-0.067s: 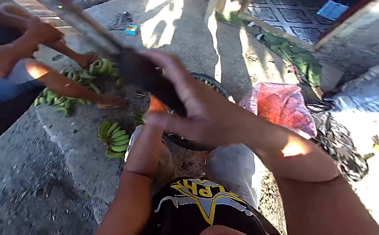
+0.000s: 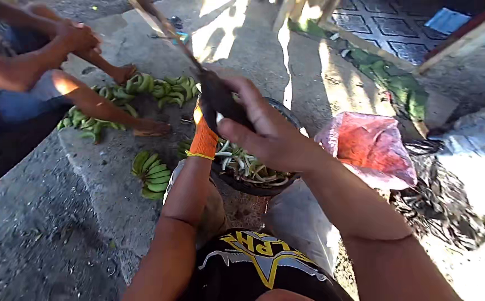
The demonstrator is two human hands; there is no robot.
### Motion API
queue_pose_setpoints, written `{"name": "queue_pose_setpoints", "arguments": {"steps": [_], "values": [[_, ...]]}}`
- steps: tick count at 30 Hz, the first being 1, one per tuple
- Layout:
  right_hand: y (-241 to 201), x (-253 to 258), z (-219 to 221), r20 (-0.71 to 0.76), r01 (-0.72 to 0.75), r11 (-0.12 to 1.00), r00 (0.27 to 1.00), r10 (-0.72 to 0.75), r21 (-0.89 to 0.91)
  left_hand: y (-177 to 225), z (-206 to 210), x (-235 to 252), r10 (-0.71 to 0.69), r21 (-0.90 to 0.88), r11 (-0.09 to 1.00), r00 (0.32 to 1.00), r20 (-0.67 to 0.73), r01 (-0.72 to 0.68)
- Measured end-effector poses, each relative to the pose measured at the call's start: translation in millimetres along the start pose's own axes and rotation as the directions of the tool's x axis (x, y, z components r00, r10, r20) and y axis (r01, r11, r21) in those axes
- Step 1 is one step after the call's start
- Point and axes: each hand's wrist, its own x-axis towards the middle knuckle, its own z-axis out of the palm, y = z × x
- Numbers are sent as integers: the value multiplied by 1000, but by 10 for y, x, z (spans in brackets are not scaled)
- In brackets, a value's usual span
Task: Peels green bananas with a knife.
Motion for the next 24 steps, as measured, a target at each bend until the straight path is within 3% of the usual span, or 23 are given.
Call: {"name": "queue_pose_setpoints", "arguments": {"steps": [2,4,6,8,11,13,16,21,24], "values": [[285,-19,18,-38,-65,996,997,68,60,86,-18,130,-1,-172,985,995,-98,-16],[458,-62,72,-55,-111,994,992,112,22,41,-74,186,82,-277,954,988,-129,-115],[487,-99,130,-85,-128,986,989,119,-102,10,-150,202,173,-249,947,975,-139,-203],[482,-103,142,-95,-98,966,993,77,-241,51,-212,132,220,-287,930,973,-72,-231],[638,-127,62,-128,-30,902,991,-28,-430,-104,-319,203,223,-504,848,973,60,-164],[867,-178,-38,-171,-69,885,985,-13,-461,-38,-203,185,184,-429,890,982,30,-154],[1258,-357,-128,-203,-217,903,968,149,-371,-53,-74,251,101,-287,950,991,-89,-123],[1917,-696,37,-307,-343,905,915,261,-251,-270,-28,176,152,-112,980,983,-105,-164],[1961,-750,192,-267,-387,873,912,313,-298,-372,-18,135,84,-116,989,991,-106,-96]]}}
